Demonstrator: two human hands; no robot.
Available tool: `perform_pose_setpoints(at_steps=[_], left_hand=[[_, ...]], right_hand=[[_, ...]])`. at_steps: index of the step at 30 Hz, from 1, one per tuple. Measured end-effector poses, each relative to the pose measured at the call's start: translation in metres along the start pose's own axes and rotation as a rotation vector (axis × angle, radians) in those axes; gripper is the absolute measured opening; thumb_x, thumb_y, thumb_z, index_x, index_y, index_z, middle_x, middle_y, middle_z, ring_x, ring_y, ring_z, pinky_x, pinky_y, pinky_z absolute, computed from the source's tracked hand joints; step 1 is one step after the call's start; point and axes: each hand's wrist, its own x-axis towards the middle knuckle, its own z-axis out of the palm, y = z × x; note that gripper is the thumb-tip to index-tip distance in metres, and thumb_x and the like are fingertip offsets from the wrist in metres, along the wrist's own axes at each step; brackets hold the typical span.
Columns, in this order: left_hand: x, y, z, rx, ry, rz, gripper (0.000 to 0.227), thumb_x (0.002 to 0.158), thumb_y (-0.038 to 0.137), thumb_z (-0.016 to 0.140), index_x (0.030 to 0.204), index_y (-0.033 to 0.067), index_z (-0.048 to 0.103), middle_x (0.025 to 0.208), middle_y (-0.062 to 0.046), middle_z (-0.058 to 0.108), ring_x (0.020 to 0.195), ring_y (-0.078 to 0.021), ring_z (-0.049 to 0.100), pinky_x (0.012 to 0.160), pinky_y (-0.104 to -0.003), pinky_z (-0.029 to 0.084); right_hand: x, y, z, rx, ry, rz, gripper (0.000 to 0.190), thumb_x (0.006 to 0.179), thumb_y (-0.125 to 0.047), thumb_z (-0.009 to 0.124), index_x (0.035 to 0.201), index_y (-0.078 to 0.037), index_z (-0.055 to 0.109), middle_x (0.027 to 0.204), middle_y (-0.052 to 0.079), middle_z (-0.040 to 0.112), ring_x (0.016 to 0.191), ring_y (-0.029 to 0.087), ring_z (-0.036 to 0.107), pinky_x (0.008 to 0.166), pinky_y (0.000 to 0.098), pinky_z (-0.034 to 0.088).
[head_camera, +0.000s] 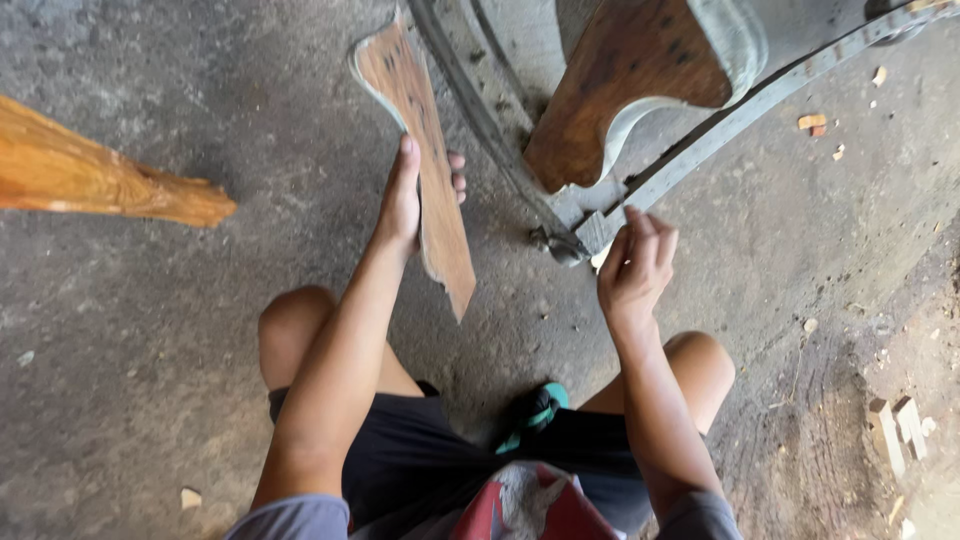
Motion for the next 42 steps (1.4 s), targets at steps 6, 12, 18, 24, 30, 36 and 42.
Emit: perform_pose_setpoints(at_steps=[6,12,18,24,30,36,42], left_hand=[[0.008,0.007,-0.011,-0.362,0.242,-0.331,0.088,0.088,0.076,0.04,0.146,0.0111,0.028,0.096,-0.008,0.059,0.086,-0.0233,0.065,0.075,-0.048,0.059],[0.01,0.011,-0.01,-0.664,0.228,-0.353,0.087,0.089,0.08,0.037,0.134,0.0057,0.041,0.085,-0.011,0.064,0.08,-0.0286,0.066,0.076,-0.053,0.057],[0.008,0.01,-0.003,-0.691,0.232,-0.348,0.085,0.087,0.083,0.037,0.106,0.0024,0.057,0.086,-0.013,0.066,0.08,-0.029,0.067,0.077,-0.052,0.057],[0.01,0.015,-0.011,-0.529,0.258,-0.107,0.084,0.085,0.083,0.036,0.114,0.0055,0.048,0.087,-0.011,0.062,0.076,-0.027,0.064,0.069,-0.05,0.058],[0.007,-0.004,-0.013,0.194,0.115,0.452,0.089,0.101,0.064,0.063,0.155,-0.0021,0.036,0.123,-0.014,0.056,0.104,-0.0218,0.059,0.089,-0.043,0.055],[0.001,-0.006,-0.007,0.755,0.142,0.708,0.082,0.087,0.039,0.081,0.153,0.0053,0.045,0.132,-0.013,0.061,0.12,-0.0264,0.067,0.097,-0.041,0.063],[-0.002,-0.002,-0.007,0.823,0.073,0.711,0.085,0.083,0.03,0.085,0.153,0.0048,0.044,0.13,-0.015,0.061,0.117,-0.0296,0.068,0.098,-0.044,0.061]], right_hand=[[-0.041,-0.031,0.004,0.862,-0.183,0.764,0.025,0.11,-0.017,0.055,0.129,-0.003,0.049,0.092,0.0,0.061,0.066,0.008,0.051,0.057,0.0224,0.041],[-0.058,-0.079,0.017,1.163,-0.128,0.721,0.062,0.089,-0.024,0.085,0.133,-0.004,0.046,0.094,-0.004,0.052,0.078,0.006,0.05,0.068,0.0197,0.045],[-0.051,-0.085,0.038,1.081,-0.17,0.687,0.077,0.074,-0.016,0.09,0.134,-0.002,0.045,0.092,-0.005,0.045,0.078,0.006,0.044,0.066,0.0184,0.04],[-0.037,-0.044,0.011,0.674,-0.108,0.528,0.031,0.11,-0.008,0.062,0.136,0.004,0.05,0.11,0.006,0.066,0.101,0.011,0.063,0.09,0.026,0.053],[0.025,-0.02,-0.036,0.257,-0.014,0.235,0.018,0.111,-0.004,0.056,0.128,0.003,0.061,0.097,0.014,0.068,0.08,0.02,0.064,0.071,0.0352,0.052],[0.066,-0.05,-0.055,0.309,-0.048,0.236,0.014,0.11,-0.001,0.055,0.124,0.002,0.058,0.099,0.013,0.067,0.076,0.019,0.061,0.069,0.0331,0.049],[0.08,-0.074,-0.074,0.385,-0.083,0.083,0.011,0.107,-0.001,0.06,0.117,0.003,0.063,0.106,0.017,0.065,0.083,0.02,0.063,0.065,0.033,0.053]])
